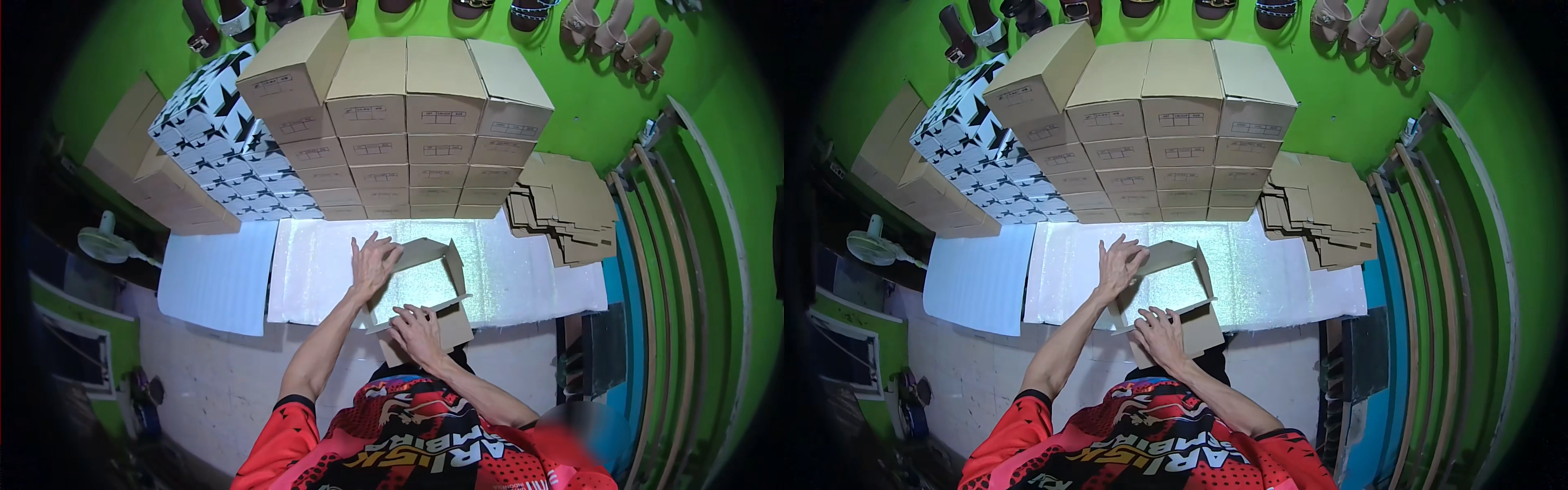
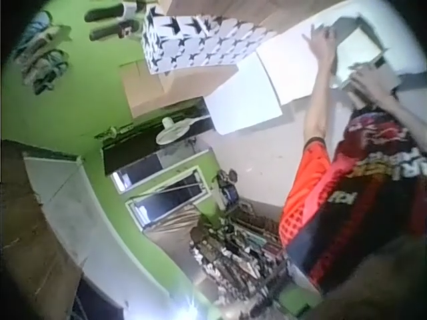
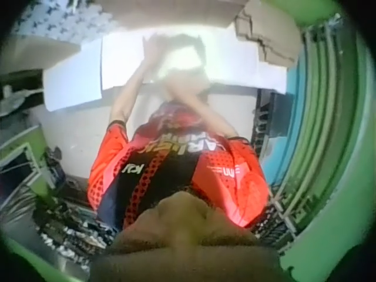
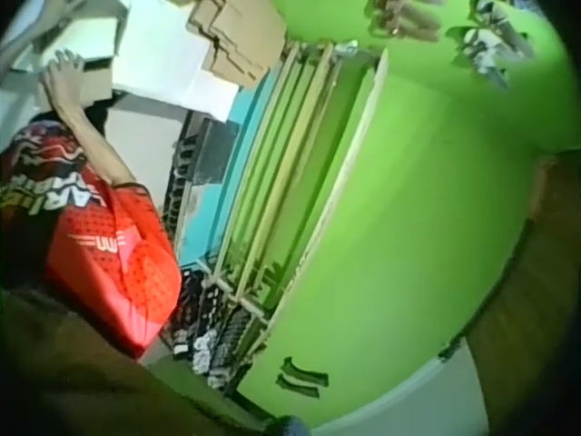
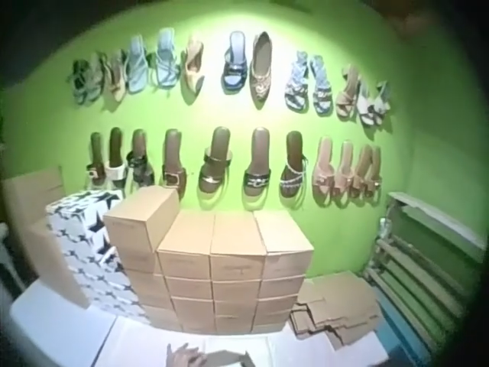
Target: Folding flat cardboard sheets into boxes for shoes.
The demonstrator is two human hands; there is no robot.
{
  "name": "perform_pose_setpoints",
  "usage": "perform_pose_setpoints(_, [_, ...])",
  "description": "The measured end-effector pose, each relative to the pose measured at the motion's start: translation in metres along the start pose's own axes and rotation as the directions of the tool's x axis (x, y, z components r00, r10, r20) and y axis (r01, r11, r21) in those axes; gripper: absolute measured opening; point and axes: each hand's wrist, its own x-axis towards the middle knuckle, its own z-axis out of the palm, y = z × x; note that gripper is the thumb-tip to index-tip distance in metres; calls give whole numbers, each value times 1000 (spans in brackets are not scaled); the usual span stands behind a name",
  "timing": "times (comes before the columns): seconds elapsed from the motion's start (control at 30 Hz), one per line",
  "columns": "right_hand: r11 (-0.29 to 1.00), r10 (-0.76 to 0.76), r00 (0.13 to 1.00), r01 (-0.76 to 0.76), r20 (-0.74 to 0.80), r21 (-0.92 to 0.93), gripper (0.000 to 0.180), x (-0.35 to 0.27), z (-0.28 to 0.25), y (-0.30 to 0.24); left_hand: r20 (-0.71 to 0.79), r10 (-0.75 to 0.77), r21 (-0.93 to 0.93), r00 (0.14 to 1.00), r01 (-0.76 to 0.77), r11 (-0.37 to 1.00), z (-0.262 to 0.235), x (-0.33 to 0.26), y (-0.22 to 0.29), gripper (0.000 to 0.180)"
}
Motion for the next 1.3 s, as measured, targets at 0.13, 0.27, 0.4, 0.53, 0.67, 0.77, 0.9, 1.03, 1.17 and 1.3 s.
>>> perform_pose_setpoints(0.13, [1000,21,994,-22,112,8,33,-2,2,-6,-28,-45,-83,999,42,996,12,-5,-10,39])
perform_pose_setpoints(0.27, [994,-103,946,112,308,-11,52,-21,4,4,-100,66,6,993,-66,998,16,-10,-22,42])
perform_pose_setpoints(0.4, [975,-73,945,0,319,224,66,-4,4,49,1,83,15,997,-83,996,17,-9,-22,47])
perform_pose_setpoints(0.53, [988,-11,965,51,263,-147,86,2,10,56,-123,59,228,991,-30,973,34,-15,-33,56])
perform_pose_setpoints(0.67, [991,9,973,22,231,-131,79,-3,18,60,-139,-28,286,990,67,956,51,-23,-41,56])
perform_pose_setpoints(0.77, [991,11,949,30,314,-127,75,7,10,50,-129,-26,262,991,60,963,65,-27,-56,56])
perform_pose_setpoints(0.9, [957,190,906,-257,379,135,77,44,-4,53,-135,13,332,991,33,943,70,-25,-50,54])
perform_pose_setpoints(1.03, [993,85,985,-72,150,-95,75,102,16,81,-98,102,399,990,-54,915,65,-30,-42,52])
perform_pose_setpoints(1.17, [961,237,968,-221,82,-166,77,100,16,117,-80,76,324,994,-46,945,56,-44,-51,51])
perform_pose_setpoints(1.3, [947,206,975,-178,79,-266,71,79,10,135,-7,84,282,996,-78,956,38,-38,-32,52])
